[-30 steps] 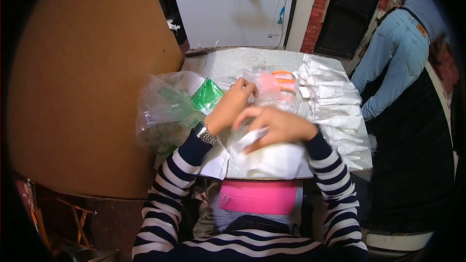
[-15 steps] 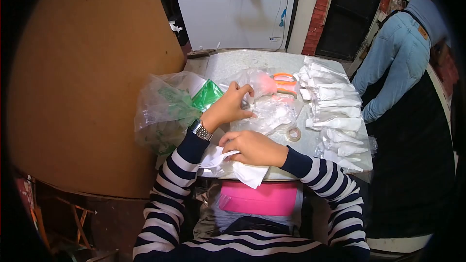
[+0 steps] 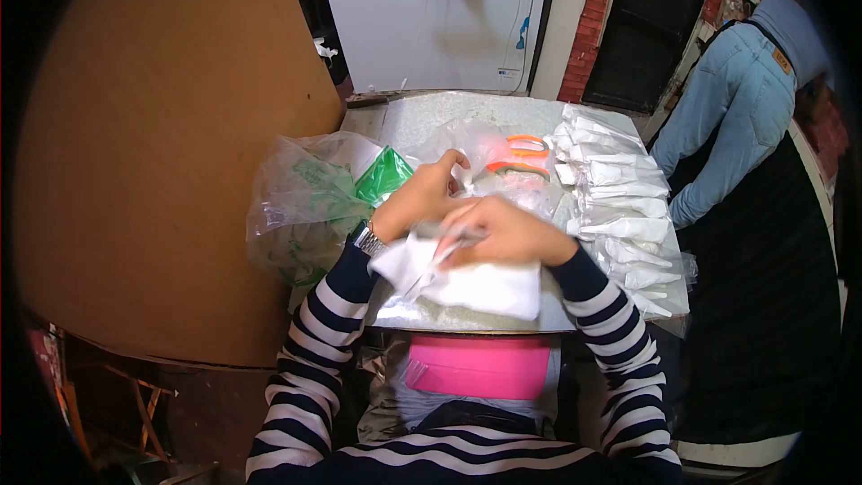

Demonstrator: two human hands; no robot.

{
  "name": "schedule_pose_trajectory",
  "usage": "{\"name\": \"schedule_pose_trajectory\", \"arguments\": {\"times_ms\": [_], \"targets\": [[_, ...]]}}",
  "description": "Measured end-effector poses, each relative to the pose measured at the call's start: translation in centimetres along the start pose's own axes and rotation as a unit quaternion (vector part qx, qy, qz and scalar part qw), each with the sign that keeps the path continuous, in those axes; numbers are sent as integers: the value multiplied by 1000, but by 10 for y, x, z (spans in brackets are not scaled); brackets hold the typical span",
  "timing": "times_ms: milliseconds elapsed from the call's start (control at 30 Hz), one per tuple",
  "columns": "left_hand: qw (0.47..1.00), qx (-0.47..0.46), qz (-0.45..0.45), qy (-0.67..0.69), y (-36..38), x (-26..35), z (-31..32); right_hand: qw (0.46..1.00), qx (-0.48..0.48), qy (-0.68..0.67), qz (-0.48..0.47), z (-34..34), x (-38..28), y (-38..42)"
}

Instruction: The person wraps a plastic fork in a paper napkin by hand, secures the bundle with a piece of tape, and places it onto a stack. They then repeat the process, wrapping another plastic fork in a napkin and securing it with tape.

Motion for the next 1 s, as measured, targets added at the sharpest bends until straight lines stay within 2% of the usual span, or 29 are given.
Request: {"name": "schedule_pose_trajectory", "arguments": {"times_ms": [33, 67, 100, 167, 200, 233, 400, 500, 533, 733, 833, 933, 1000], "targets": [[1000, 5, 3, 4, -1, -3, 0, 999, 39, -29, -9, -17, -3, 4], [998, -25, -40, 34, -3, -13, 7, 993, 107, -47, 10, -38, -4, 9], [999, -25, -24, -19, -2, -8, 8, 982, 175, -65, 29, -57, -5, 16], [992, -24, 8, -124, 3, 11, 15, 934, 314, -160, 65, -95, 5, 31], [986, 58, -4, -157, 13, 40, -3, 889, 394, -227, 47, -101, -2, 36], [987, 51, -5, -149, 11, 41, 2, 858, 433, -275, 14, -112, 6, 40], [994, 36, -4, -103, 7, 38, 11, 777, 433, -456, 8, -124, 41, 44], [998, 34, 3, -53, 5, 35, 7, 779, 464, -422, 15, -126, 48, 45], [999, 32, 5, -34, 5, 33, 5, 785, 448, -428, 10, -126, 47, 43], [993, 41, 108, -35, 7, 48, -15, 813, 474, -338, -2, -134, 42, 49], [990, 38, 101, -92, 15, 48, -7, 808, 490, -327, -9, -133, 38, 49], [990, 7, 126, -60, 14, 49, -1, 820, 496, -286, -20, -133, 33, 49], [985, -45, 120, -117, 10, 46, 1, 818, 519, -243, -49, -138, 26, 54]]}}
Point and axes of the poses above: each hand's wrist, its own y-axis away from the middle knuckle, its own z-axis out of the palm, x = y × z, the point moved 7 cm from there along -y, towards the middle knuckle, and after that the axes turned 12 degrees about -y, right-handed, at the moved point
